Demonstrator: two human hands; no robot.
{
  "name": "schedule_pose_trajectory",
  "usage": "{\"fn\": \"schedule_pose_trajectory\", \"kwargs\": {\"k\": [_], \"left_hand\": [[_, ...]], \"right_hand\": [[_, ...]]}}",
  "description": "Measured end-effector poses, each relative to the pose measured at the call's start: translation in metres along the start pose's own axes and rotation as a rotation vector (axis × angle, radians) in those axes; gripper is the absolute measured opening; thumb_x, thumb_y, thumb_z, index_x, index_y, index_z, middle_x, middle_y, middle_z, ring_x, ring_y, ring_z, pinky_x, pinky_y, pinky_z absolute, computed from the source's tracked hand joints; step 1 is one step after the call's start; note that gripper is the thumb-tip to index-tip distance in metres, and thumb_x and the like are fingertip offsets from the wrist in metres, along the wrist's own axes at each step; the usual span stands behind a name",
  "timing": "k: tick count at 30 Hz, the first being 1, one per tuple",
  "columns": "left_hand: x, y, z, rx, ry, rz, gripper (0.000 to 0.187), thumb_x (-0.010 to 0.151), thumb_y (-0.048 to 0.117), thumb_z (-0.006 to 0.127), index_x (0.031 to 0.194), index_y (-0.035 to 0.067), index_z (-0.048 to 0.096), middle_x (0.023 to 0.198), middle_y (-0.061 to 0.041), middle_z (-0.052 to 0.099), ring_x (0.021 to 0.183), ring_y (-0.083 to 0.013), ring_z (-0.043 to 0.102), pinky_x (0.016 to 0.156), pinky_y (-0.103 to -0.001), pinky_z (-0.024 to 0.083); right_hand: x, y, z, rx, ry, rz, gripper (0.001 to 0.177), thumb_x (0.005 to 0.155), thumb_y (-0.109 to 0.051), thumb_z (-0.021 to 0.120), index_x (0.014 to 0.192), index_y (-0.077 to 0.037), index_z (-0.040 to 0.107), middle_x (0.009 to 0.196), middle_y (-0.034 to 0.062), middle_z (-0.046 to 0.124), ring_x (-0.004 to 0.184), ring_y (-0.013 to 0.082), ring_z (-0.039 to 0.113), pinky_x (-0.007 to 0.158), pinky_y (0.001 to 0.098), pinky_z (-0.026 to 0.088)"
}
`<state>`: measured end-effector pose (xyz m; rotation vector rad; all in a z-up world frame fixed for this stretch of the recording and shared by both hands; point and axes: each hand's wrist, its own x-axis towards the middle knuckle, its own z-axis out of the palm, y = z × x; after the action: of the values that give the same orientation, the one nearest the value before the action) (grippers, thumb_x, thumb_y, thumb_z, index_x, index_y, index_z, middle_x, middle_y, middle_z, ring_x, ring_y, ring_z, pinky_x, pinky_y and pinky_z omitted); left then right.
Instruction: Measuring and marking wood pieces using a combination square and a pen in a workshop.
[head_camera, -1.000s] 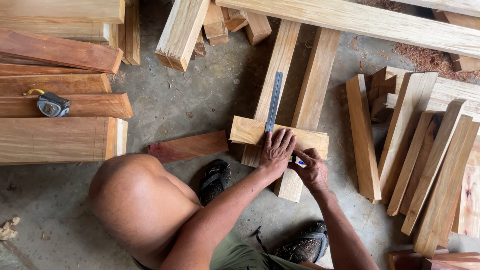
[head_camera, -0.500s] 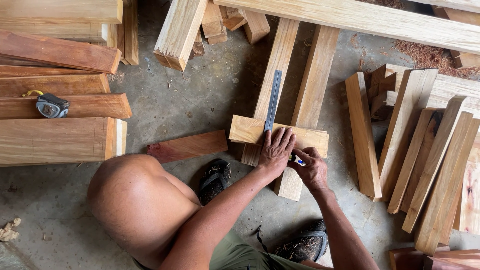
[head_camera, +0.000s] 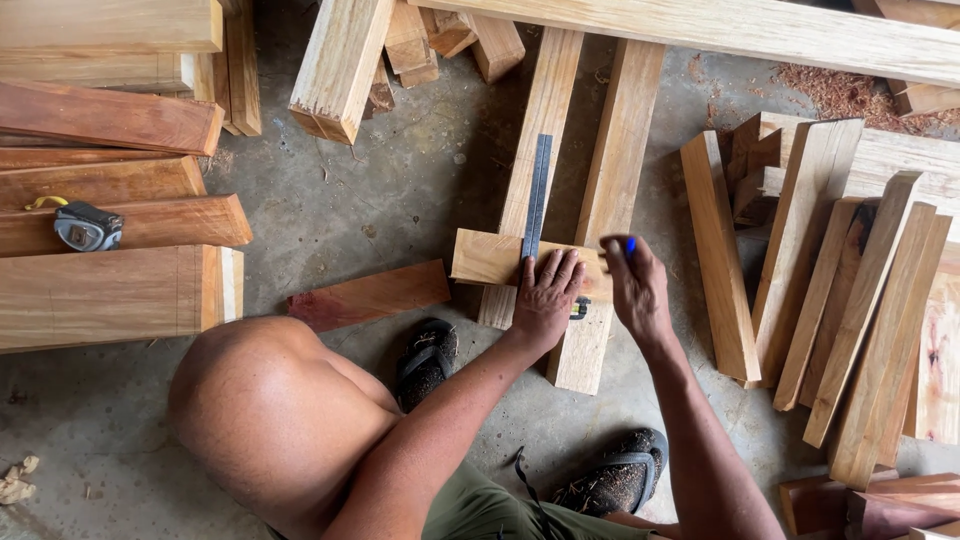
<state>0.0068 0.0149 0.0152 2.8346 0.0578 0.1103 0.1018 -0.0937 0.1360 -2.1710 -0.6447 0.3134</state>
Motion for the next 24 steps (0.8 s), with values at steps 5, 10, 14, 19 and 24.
{"fn": "schedule_pose_trajectory", "kwargs": {"k": [5, 10, 14, 19, 24], "left_hand": [[0.008, 0.004, -0.032, 0.043, -0.145, -0.012, 0.066, 0.090, 0.021, 0.055, 0.154, 0.013, 0.038, 0.166, -0.014, 0.024, 0.152, -0.0356, 0.020, 0.118, -0.067, 0.013], [0.008, -0.001, 0.005, -0.037, -0.136, -0.076, 0.056, 0.096, 0.023, 0.054, 0.150, 0.010, 0.046, 0.156, -0.014, 0.042, 0.148, -0.0325, 0.033, 0.118, -0.060, 0.024], [0.003, 0.002, -0.008, -0.335, 0.158, -0.147, 0.050, 0.104, 0.027, 0.052, 0.149, 0.006, 0.049, 0.150, -0.016, 0.050, 0.141, -0.0337, 0.043, 0.117, -0.053, 0.031], [0.006, 0.001, 0.038, -0.132, 0.076, -0.130, 0.052, 0.102, 0.026, 0.049, 0.150, 0.006, 0.048, 0.149, -0.018, 0.050, 0.139, -0.0342, 0.043, 0.117, -0.052, 0.029], [0.011, 0.001, 0.036, -0.011, -0.059, -0.097, 0.053, 0.102, 0.021, 0.045, 0.153, 0.009, 0.043, 0.156, -0.014, 0.044, 0.147, -0.0312, 0.035, 0.123, -0.056, 0.020]], "right_hand": [[0.028, -0.080, 0.017, 0.150, -0.117, 0.159, 0.037, 0.108, -0.036, 0.055, 0.110, -0.003, 0.073, 0.094, 0.0137, 0.075, 0.078, 0.0242, 0.067, 0.063, 0.0405, 0.057], [0.037, -0.047, 0.063, 0.188, -0.274, 0.101, 0.029, 0.098, -0.029, 0.066, 0.105, -0.001, 0.070, 0.086, 0.0119, 0.075, 0.076, 0.0220, 0.070, 0.064, 0.0357, 0.059], [0.034, -0.045, 0.079, 0.072, -0.372, 0.029, 0.027, 0.091, -0.027, 0.073, 0.105, -0.004, 0.069, 0.084, 0.0113, 0.076, 0.076, 0.0218, 0.075, 0.068, 0.0358, 0.061], [0.040, -0.064, 0.074, -0.255, -0.333, -0.049, 0.028, 0.090, -0.033, 0.076, 0.103, -0.009, 0.071, 0.087, 0.0131, 0.076, 0.078, 0.0291, 0.074, 0.068, 0.0428, 0.058], [0.066, -0.071, 0.075, -0.280, -0.296, -0.130, 0.023, 0.093, -0.032, 0.074, 0.101, -0.011, 0.070, 0.089, 0.0110, 0.076, 0.079, 0.0298, 0.075, 0.069, 0.0428, 0.059]]}}
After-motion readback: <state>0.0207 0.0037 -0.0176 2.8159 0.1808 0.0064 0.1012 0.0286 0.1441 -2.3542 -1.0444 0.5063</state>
